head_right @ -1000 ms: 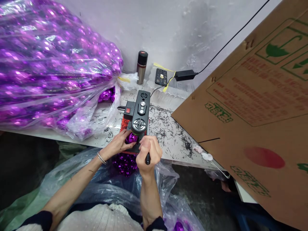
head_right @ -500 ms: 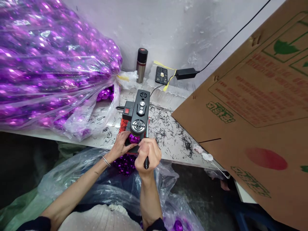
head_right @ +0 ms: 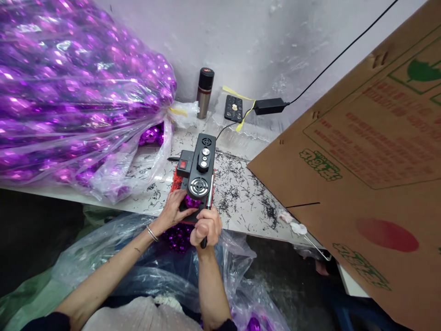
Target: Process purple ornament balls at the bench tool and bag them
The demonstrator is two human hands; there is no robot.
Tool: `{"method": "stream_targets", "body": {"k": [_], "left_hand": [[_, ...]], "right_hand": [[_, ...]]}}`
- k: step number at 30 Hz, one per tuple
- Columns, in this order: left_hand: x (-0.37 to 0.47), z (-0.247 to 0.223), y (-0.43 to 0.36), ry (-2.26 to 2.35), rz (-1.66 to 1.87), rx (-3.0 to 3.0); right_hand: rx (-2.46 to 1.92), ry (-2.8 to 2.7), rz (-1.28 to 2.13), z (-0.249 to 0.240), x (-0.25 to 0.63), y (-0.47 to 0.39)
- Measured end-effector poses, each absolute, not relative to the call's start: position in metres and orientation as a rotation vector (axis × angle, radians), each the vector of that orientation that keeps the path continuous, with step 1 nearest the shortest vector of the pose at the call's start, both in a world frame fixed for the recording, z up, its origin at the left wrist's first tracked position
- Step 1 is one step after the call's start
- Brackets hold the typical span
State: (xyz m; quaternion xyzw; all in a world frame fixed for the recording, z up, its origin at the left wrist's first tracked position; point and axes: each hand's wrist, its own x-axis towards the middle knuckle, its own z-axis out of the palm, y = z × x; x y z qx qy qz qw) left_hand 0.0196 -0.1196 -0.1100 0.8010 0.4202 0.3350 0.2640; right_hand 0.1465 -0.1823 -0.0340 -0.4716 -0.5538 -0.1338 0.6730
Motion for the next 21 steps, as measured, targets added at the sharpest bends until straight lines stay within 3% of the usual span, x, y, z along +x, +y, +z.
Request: {"method": "stream_targets", "body": {"k": [21], "left_hand": [[0.022,-0.109,-0.115,1.110,0.909,2.158]], "right_hand": [[-0.984,-1.197,-0.232,-0.046,0.146,-0.175]]}}
